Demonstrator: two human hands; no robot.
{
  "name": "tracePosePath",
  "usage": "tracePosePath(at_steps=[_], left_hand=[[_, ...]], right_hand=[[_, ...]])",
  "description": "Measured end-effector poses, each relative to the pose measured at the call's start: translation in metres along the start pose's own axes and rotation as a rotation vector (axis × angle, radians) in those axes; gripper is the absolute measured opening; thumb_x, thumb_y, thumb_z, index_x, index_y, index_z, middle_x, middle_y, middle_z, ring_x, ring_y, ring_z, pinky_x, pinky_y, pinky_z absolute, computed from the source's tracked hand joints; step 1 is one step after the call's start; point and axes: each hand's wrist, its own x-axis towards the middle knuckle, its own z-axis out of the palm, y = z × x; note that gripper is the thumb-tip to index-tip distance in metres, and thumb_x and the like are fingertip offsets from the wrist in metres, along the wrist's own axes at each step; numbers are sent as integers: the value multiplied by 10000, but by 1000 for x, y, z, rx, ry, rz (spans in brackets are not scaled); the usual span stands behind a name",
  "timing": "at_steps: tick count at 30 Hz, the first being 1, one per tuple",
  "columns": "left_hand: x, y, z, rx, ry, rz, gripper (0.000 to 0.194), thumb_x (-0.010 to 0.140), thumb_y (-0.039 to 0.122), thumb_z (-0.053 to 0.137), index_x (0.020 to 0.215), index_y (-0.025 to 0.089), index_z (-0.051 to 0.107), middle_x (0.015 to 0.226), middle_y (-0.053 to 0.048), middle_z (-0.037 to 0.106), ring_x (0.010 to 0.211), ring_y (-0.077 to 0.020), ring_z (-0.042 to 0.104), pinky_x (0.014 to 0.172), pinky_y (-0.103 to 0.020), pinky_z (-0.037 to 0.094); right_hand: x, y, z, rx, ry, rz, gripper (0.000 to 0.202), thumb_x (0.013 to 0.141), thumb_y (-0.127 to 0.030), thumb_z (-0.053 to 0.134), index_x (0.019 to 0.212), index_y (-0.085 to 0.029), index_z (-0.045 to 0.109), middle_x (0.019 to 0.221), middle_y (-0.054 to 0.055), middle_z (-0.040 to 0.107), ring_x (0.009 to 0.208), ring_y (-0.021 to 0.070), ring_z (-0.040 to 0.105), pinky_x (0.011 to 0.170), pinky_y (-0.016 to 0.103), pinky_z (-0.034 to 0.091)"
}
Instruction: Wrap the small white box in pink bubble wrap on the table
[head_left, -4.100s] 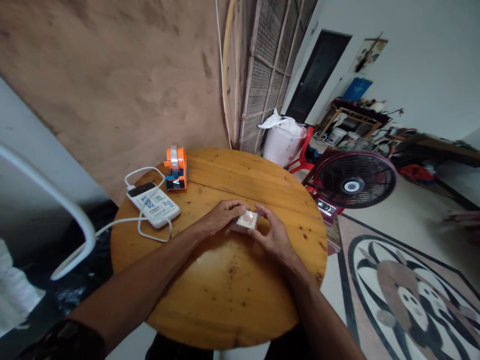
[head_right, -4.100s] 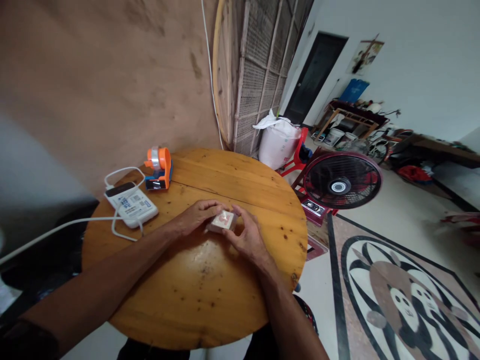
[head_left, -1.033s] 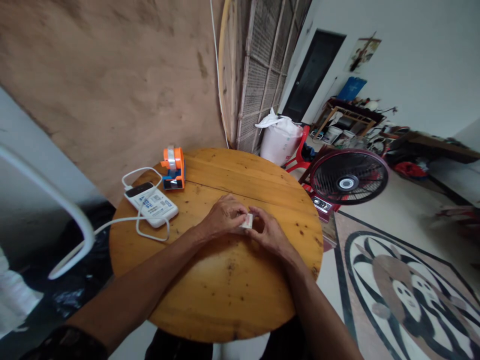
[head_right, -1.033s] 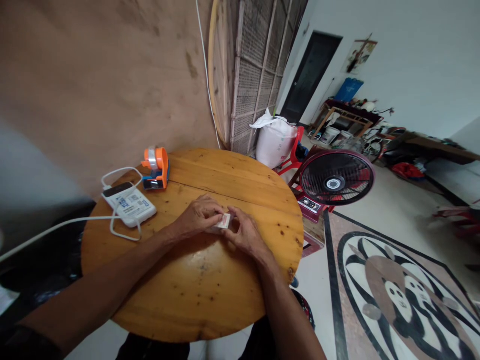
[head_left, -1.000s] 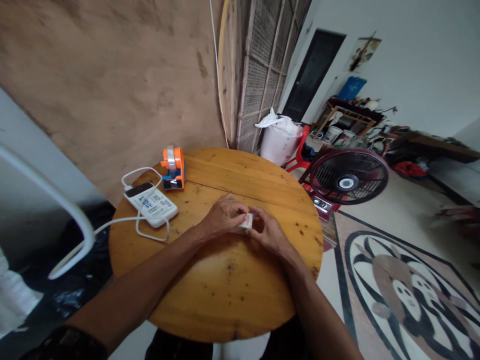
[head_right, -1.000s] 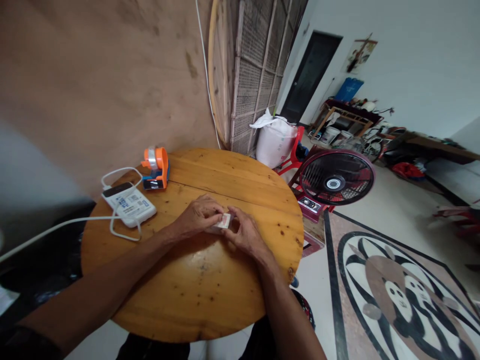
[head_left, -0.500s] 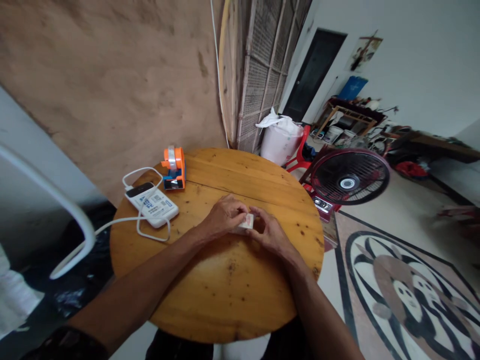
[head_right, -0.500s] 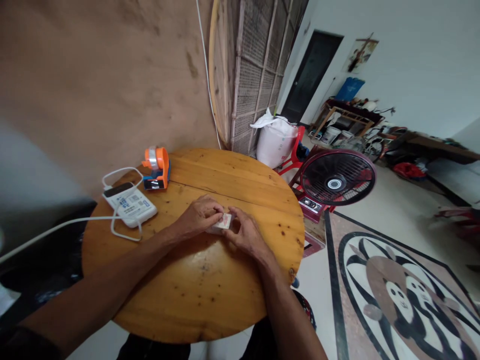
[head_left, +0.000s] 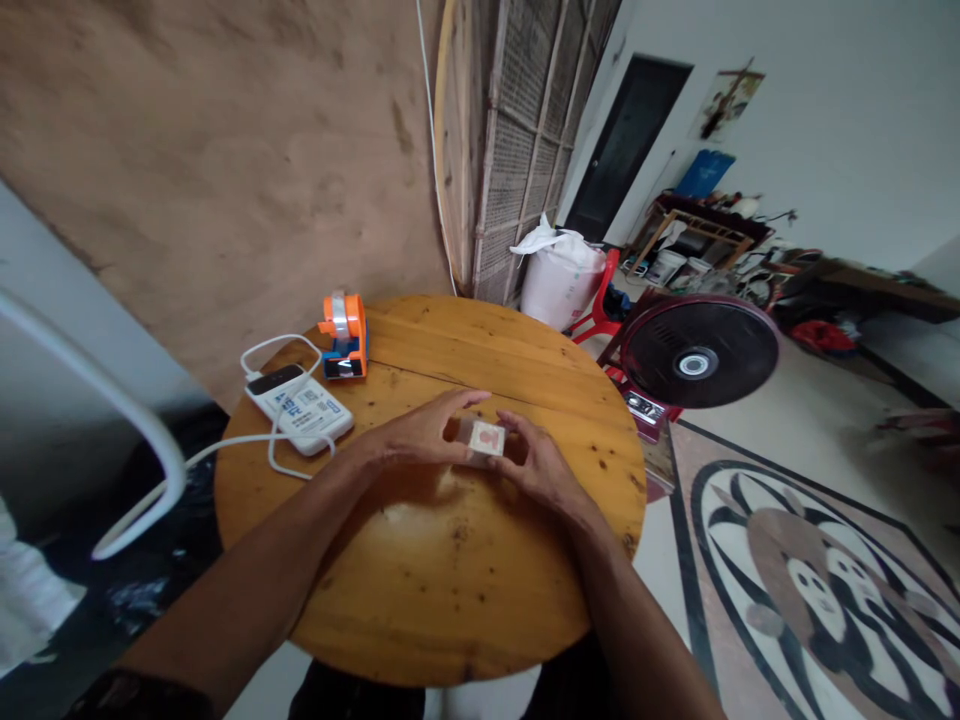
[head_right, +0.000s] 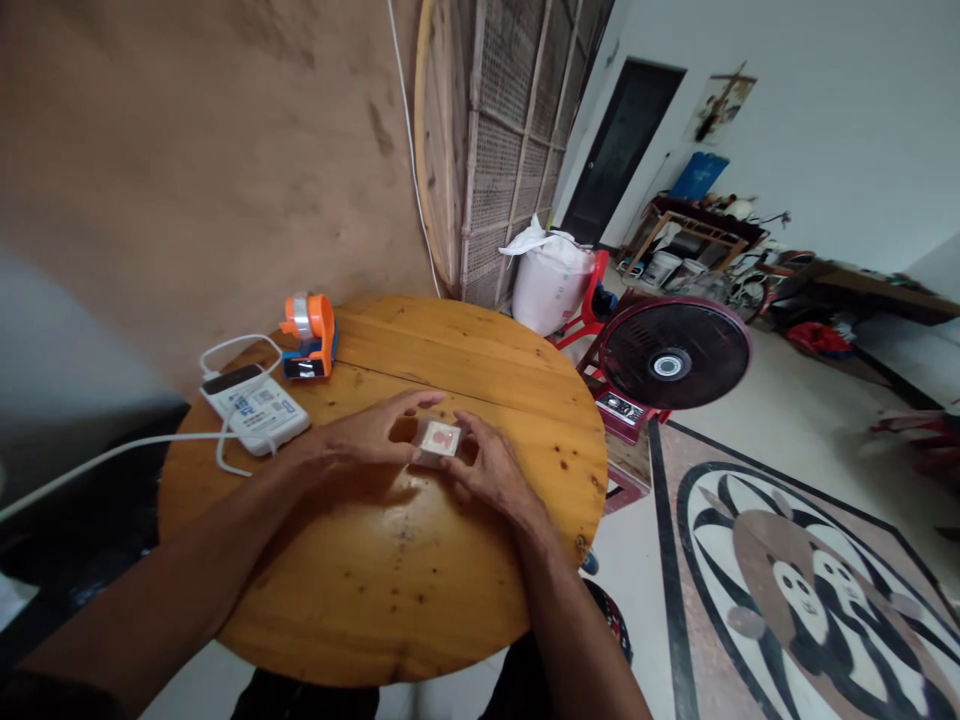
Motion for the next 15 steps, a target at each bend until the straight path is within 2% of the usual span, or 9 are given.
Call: tracePosePath(at_steps=[3, 6, 11, 15], left_hand=[[0, -5, 4, -43, -89, 20, 851, 660, 227, 703, 1425, 230, 330, 1415, -111, 452, 1229, -274, 501, 997, -405, 445], [0, -3, 8, -33, -59, 17, 825, 678, 223, 714, 1418, 239, 348, 1394, -112, 478, 1218, -268, 509, 995, -407, 443], [0, 4, 13, -98, -8, -2, 738, 741, 307, 705, 1399, 254, 374, 1356, -105, 512, 1159, -244, 553, 941, -378, 475], [1, 4, 16, -106, -6, 19, 693, 769, 249, 657, 1399, 243, 367, 1325, -98, 536, 1111, -220, 579, 900, -351, 497]], right_hand=[[-1, 0, -1, 3, -17, -13, 640, 752, -343, 712, 1333, -206, 479, 1214, 110, 622, 1096, 261, 593, 962, 444, 444], [-1, 0, -2, -7, -23, -19, 668, 752, -383, 718, 1349, -226, 462, 1224, 102, 615, 1107, 262, 584, 961, 443, 439], [-2, 3, -1, -63, 16, 2, 653, 759, -434, 707, 1328, -206, 484, 1182, 113, 635, 1082, 278, 588, 943, 459, 440], [0, 3, -1, -78, 40, -16, 648, 755, -406, 716, 1323, -197, 485, 1144, 111, 651, 1064, 277, 596, 948, 460, 437]])
